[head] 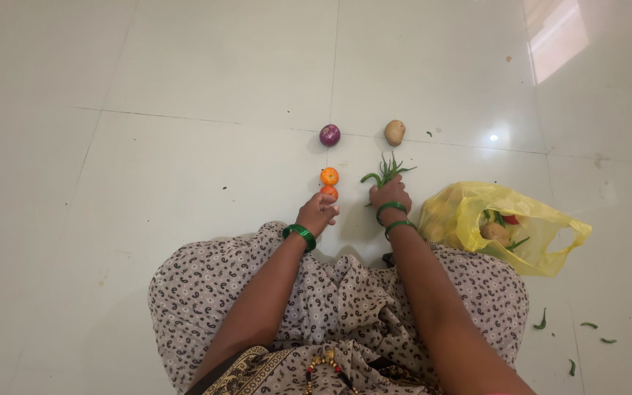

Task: The person sits on the floor and uses a black peeler to remove the skin from a potato and then an onion. The peeled vegetables are placed on the floor next to other produce.

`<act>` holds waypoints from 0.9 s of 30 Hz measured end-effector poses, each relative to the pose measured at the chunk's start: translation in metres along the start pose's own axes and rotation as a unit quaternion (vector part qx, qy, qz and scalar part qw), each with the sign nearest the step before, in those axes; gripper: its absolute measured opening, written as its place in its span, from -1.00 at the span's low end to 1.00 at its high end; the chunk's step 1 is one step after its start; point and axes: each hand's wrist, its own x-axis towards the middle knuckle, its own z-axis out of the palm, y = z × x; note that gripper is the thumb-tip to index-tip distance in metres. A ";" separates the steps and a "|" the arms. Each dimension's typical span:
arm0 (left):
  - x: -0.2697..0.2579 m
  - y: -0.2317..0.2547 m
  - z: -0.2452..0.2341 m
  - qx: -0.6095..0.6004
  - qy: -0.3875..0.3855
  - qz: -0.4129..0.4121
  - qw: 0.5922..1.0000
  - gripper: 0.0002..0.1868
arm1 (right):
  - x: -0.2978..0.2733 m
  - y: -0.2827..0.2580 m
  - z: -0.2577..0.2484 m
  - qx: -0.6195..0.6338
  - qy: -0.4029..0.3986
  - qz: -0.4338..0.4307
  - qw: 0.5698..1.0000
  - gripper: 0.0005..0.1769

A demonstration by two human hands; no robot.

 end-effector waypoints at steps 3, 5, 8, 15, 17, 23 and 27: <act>-0.004 0.006 -0.002 0.023 0.003 -0.010 1.000 -0.56 | -0.002 0.007 0.004 -0.005 -0.001 -0.005 1.000 -0.30; -0.008 0.010 -0.002 0.031 0.003 -0.019 0.999 -0.56 | -0.007 0.012 0.003 -0.014 -0.003 -0.011 1.000 -0.37; -0.013 0.014 -0.004 0.042 -0.001 -0.025 0.999 -0.57 | -0.017 0.017 0.000 -0.024 -0.016 -0.011 1.000 -0.44; -0.019 0.014 -0.005 0.054 -0.006 -0.036 0.998 -0.58 | -0.027 0.021 0.005 0.002 -0.004 0.024 1.000 -0.30; -0.020 0.013 -0.005 0.053 -0.004 -0.036 0.998 -0.58 | -0.025 0.023 0.006 0.021 0.015 0.025 0.999 -0.23; -0.019 0.011 -0.006 0.053 -0.006 -0.040 0.998 -0.59 | -0.023 0.026 -0.006 0.036 0.038 0.026 0.998 -0.12; -0.018 0.011 -0.006 0.054 -0.009 -0.044 0.998 -0.60 | -0.029 0.026 -0.031 0.019 0.034 0.014 0.999 -0.15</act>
